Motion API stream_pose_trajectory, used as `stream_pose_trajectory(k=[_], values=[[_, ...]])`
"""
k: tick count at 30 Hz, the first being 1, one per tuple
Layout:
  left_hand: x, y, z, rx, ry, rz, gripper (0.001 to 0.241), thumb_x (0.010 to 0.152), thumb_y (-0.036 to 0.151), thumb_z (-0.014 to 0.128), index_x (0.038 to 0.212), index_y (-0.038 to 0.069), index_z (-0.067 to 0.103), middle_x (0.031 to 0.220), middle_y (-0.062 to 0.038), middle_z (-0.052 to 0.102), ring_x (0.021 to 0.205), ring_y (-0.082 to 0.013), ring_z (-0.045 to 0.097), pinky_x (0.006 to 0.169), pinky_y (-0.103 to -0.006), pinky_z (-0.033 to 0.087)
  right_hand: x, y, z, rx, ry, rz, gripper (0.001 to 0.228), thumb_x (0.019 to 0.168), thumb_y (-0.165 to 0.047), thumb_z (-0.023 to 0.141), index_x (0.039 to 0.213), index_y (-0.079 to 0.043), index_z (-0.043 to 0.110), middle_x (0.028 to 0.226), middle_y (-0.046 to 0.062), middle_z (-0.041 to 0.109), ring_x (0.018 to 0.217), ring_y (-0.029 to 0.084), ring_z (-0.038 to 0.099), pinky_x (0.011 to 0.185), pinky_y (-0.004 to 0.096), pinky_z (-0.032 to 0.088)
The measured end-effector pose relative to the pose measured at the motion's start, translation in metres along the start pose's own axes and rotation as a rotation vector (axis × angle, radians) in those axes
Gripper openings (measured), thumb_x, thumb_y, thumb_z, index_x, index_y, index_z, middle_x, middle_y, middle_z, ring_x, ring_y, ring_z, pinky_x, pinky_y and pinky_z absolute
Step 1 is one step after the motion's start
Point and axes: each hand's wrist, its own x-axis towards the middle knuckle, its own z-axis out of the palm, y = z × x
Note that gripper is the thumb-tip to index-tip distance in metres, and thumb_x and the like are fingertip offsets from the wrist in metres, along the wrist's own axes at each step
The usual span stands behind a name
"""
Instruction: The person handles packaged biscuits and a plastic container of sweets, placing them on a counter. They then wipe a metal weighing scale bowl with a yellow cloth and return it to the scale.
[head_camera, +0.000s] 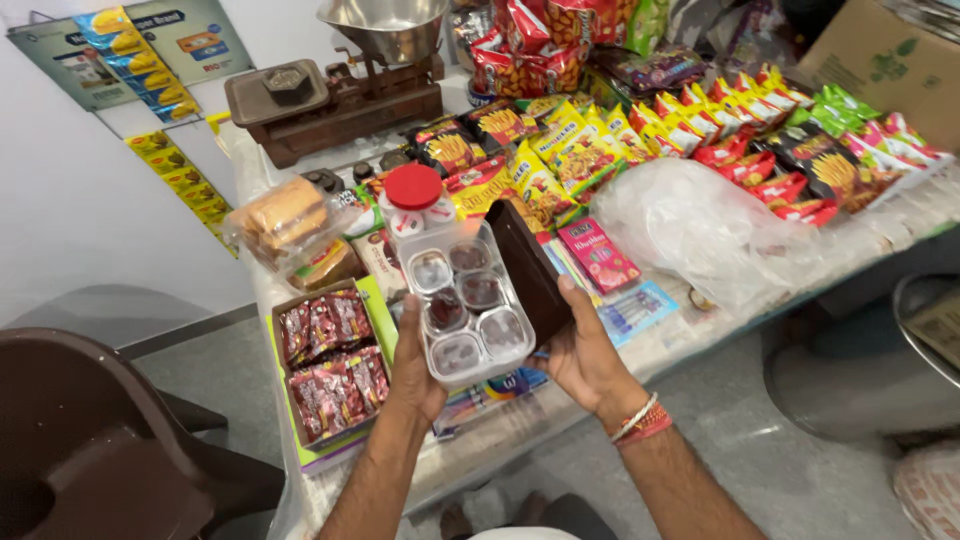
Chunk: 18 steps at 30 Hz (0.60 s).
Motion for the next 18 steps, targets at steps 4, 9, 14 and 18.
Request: stream_pose_trajectory(k=[4,9,14,18], values=[[0.009,-0.001,0.004,0.099,0.041,0.016,0.069,0.091,0.06,0.055,0.135,0.008,0.06,0.122,-0.01,0.072,0.107,-0.024,0.071,0.095,-0.0422,0.058,0.016,0.005,-0.017,0.119,-0.088,0.069,0.068,0.09,-0.058,0.051,0.145,-0.019,0.053,0.139,0.004,0.066,0.121,0.025,0.064,0.097,0.056,0.05],[0.02,-0.011,0.016,-0.05,0.084,0.088,0.062,0.095,0.056,0.051,0.129,0.005,0.062,0.113,-0.011,0.073,0.099,-0.0258,0.072,0.09,-0.0436,0.059,0.041,0.009,-0.049,0.223,-0.225,0.25,0.064,0.093,-0.056,0.049,0.143,-0.016,0.054,0.14,0.009,0.063,0.123,0.031,0.062,0.101,0.059,0.048],[0.034,-0.026,0.027,0.059,0.222,0.159,0.059,0.094,0.052,0.051,0.129,0.006,0.063,0.111,-0.01,0.074,0.095,-0.0237,0.073,0.085,-0.0405,0.059,0.062,0.016,-0.076,0.217,-0.273,0.38,0.06,0.094,-0.052,0.046,0.141,-0.016,0.054,0.138,0.009,0.064,0.124,0.03,0.062,0.101,0.061,0.048],[0.042,-0.031,0.028,0.101,0.296,0.178,0.057,0.092,0.049,0.053,0.127,0.005,0.063,0.108,-0.009,0.075,0.094,-0.0228,0.073,0.084,-0.0389,0.06,0.077,0.014,-0.089,0.058,-0.289,0.394,0.054,0.098,-0.041,0.042,0.143,-0.013,0.051,0.137,0.01,0.065,0.124,0.028,0.063,0.102,0.058,0.051]])
